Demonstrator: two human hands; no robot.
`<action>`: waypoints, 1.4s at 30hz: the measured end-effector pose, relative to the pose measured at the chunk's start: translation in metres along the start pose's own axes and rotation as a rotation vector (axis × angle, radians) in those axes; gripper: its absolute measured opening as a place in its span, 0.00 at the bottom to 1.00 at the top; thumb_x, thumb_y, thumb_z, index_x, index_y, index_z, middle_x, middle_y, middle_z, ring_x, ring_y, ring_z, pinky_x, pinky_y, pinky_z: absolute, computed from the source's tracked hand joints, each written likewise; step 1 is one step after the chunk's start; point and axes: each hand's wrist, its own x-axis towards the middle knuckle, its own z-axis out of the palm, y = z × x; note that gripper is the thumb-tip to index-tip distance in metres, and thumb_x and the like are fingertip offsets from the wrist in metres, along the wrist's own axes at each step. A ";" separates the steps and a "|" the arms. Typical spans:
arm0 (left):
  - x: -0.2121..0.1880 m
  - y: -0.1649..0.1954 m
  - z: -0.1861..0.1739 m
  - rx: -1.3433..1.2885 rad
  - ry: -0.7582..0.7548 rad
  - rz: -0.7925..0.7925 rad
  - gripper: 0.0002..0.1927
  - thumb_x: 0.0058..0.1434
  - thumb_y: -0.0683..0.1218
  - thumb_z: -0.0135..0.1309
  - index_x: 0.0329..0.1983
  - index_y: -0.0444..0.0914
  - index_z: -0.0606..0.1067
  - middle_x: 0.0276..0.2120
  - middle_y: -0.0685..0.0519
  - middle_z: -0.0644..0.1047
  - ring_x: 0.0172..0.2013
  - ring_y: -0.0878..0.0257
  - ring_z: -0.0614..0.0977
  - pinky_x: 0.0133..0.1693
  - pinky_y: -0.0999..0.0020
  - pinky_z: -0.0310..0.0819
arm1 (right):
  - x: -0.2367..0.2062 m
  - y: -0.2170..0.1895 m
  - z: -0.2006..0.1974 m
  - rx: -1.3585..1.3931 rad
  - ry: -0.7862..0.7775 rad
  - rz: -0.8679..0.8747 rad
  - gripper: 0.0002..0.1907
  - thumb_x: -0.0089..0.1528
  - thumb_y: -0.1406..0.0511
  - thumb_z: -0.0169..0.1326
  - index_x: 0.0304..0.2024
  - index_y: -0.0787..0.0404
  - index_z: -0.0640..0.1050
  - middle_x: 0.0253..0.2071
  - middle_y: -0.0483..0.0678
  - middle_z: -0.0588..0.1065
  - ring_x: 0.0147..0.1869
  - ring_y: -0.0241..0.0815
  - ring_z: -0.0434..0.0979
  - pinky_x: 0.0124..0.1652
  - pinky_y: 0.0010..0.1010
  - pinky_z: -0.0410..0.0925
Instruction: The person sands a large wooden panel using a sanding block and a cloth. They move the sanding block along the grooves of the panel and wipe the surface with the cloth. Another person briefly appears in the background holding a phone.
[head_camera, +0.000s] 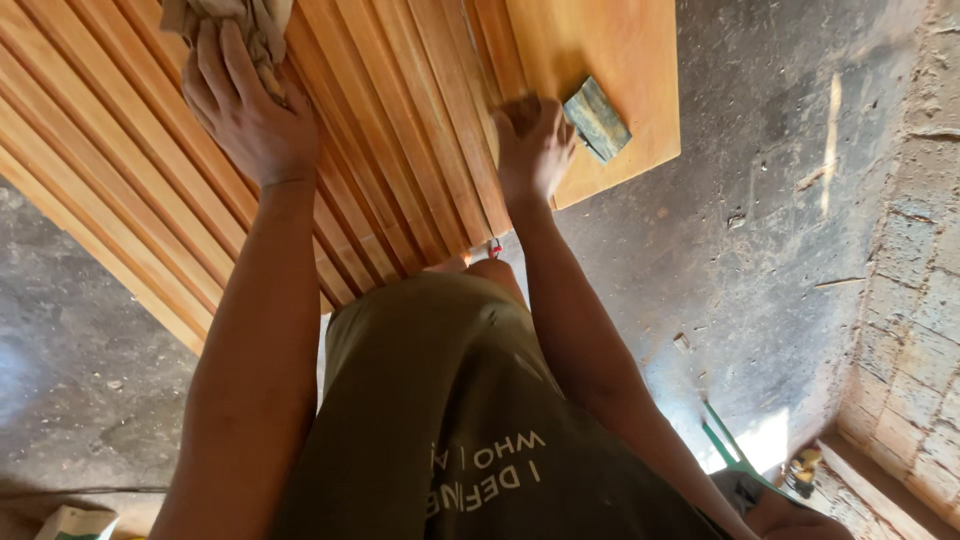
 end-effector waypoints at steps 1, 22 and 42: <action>0.000 0.000 0.000 -0.012 0.001 -0.010 0.33 0.67 0.41 0.55 0.76 0.42 0.63 0.71 0.48 0.65 0.70 0.45 0.65 0.71 0.46 0.65 | 0.003 -0.002 0.000 -0.006 -0.004 0.008 0.28 0.57 0.52 0.68 0.50 0.55 0.71 0.49 0.46 0.77 0.57 0.56 0.71 0.59 0.53 0.61; 0.001 0.000 -0.002 -0.003 -0.011 0.006 0.31 0.69 0.42 0.56 0.75 0.41 0.64 0.71 0.47 0.65 0.69 0.43 0.64 0.70 0.45 0.63 | -0.008 0.002 -0.009 -0.004 -0.008 0.041 0.29 0.53 0.53 0.69 0.50 0.54 0.72 0.46 0.46 0.78 0.55 0.57 0.71 0.56 0.54 0.61; 0.002 0.002 -0.004 -0.011 0.011 -0.004 0.31 0.70 0.44 0.56 0.75 0.41 0.63 0.72 0.49 0.63 0.70 0.44 0.65 0.71 0.45 0.61 | 0.030 -0.025 0.016 -0.047 -0.019 -0.032 0.30 0.58 0.49 0.66 0.53 0.54 0.71 0.50 0.45 0.78 0.58 0.54 0.74 0.62 0.56 0.62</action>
